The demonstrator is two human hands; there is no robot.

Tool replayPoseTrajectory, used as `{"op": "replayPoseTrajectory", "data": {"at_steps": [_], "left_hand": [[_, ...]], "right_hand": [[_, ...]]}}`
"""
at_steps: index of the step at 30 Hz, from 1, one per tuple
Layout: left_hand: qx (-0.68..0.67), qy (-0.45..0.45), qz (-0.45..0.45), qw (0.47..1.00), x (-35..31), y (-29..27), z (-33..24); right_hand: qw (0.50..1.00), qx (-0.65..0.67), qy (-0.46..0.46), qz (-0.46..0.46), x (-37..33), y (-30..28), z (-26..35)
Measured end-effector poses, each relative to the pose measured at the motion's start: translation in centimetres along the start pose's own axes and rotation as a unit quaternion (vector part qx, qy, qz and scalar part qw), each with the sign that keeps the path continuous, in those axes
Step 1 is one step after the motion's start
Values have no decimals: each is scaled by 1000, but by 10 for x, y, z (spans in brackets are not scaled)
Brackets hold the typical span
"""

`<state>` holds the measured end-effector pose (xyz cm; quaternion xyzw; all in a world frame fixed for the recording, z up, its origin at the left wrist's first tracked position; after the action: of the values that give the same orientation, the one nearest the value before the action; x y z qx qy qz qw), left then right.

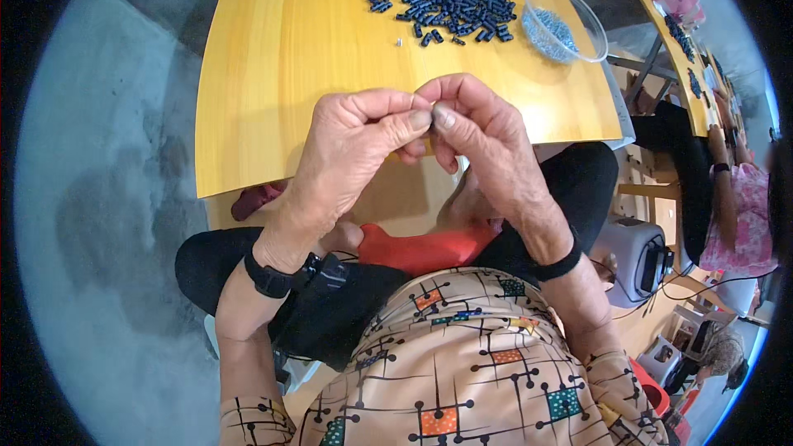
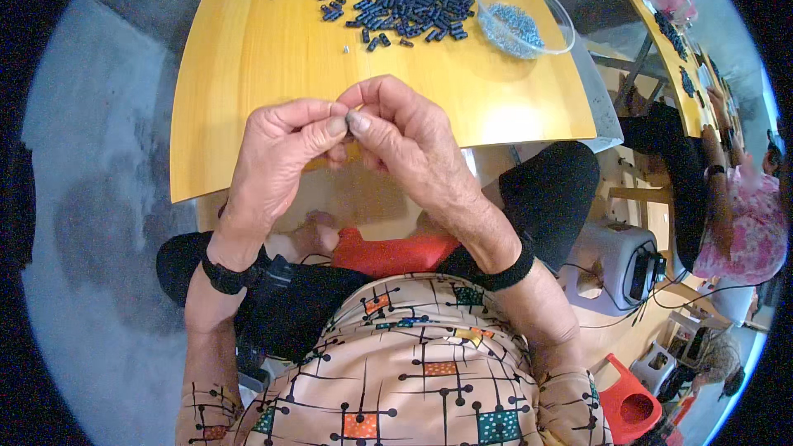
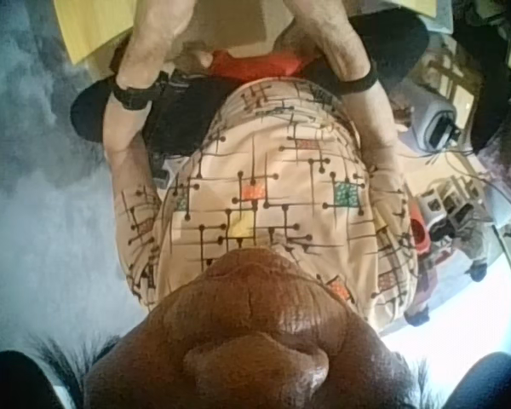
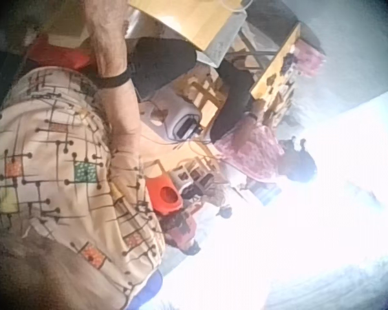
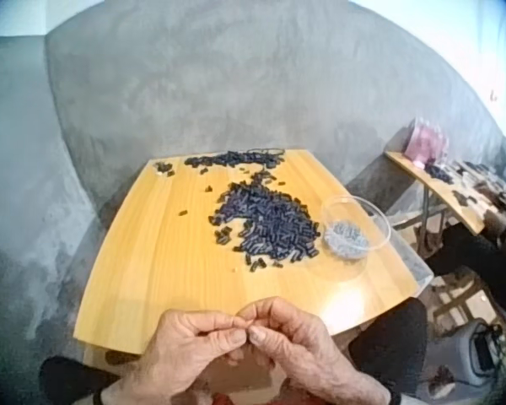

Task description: Assembling blue plastic elbow joints with small silver components by hand on a workbench.

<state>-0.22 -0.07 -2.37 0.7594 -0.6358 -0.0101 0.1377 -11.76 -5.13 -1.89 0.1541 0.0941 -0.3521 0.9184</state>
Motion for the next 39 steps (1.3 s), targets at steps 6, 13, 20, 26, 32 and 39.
{"op": "replayPoseTrajectory", "data": {"at_steps": [6, 13, 20, 26, 32, 39], "left_hand": [[-25, -27, -24, 999, -11, 1, 5], [-10, -37, 12, 999, -4, -6, 2], [-52, 10, -91, 994, 14, -53, -14], [-107, 17, -115, 987, 17, -65, -12], [-151, 1, -124, 981, 19, -66, -9], [-173, 1, -120, 978, 14, -76, -4]], "right_hand": [[995, 79, 59, 30, -3, 4, -14], [998, -29, 38, -38, -10, -16, 6], [974, -166, -68, -141, 38, -43, 51], [914, -356, -45, -189, 75, -37, 36], [844, -471, -143, -212, 95, -24, 40], [784, -524, -176, -283, 57, -52, 60]]}}
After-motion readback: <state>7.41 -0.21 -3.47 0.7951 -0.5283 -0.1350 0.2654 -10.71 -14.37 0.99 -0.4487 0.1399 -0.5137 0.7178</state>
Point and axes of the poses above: each hand's wrist, its own x-axis towards the middle knuckle, its own y-axis out of the palm, z = x × y, the point moved 6 cm from there along x, towards the middle knuckle, and after that the axes turned 13 degrees about y, right-handed, at the moved point
